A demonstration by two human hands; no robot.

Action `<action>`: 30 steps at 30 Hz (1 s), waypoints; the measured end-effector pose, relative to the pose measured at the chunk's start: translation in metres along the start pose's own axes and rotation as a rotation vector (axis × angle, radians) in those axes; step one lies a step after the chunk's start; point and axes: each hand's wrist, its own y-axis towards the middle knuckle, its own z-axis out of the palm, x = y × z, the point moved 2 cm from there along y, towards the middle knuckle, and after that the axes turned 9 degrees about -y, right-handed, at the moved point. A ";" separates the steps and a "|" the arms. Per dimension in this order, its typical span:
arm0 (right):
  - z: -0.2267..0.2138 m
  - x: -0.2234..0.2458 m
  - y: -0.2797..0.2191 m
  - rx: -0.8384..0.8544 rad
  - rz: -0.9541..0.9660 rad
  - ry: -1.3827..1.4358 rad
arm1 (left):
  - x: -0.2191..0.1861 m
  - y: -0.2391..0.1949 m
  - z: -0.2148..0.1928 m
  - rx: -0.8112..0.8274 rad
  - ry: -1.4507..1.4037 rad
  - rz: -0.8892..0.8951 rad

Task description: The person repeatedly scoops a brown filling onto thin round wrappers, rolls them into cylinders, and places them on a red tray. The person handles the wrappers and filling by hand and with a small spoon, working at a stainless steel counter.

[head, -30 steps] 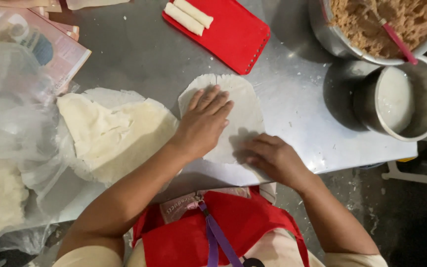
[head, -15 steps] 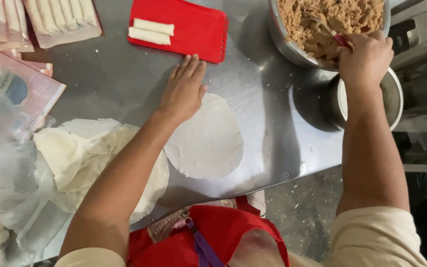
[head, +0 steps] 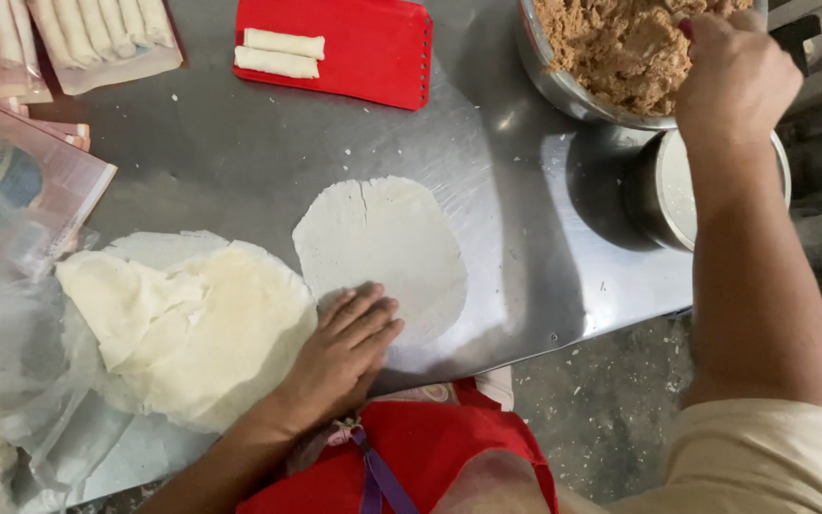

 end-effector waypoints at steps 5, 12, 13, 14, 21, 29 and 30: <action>-0.018 0.011 0.005 0.180 -0.025 0.336 | -0.011 -0.002 -0.022 -0.087 -0.024 -0.074; -0.078 -0.019 -0.030 0.424 0.135 1.012 | -0.013 -0.004 -0.030 -0.241 0.118 -0.136; -0.103 -0.017 -0.040 0.429 0.129 1.013 | -0.013 -0.001 -0.031 -0.241 0.117 -0.143; -0.129 -0.013 -0.049 0.456 0.066 1.094 | -0.014 0.002 -0.033 -0.271 0.128 -0.127; -0.236 0.110 -0.128 0.550 -0.237 1.657 | -0.001 -0.003 -0.016 -0.377 0.189 -0.148; -0.252 0.096 -0.135 0.739 -0.412 1.063 | -0.010 -0.001 -0.025 -0.447 0.068 -0.191; -0.254 0.086 -0.127 0.760 -0.422 1.044 | -0.012 0.000 -0.025 -0.417 0.144 -0.172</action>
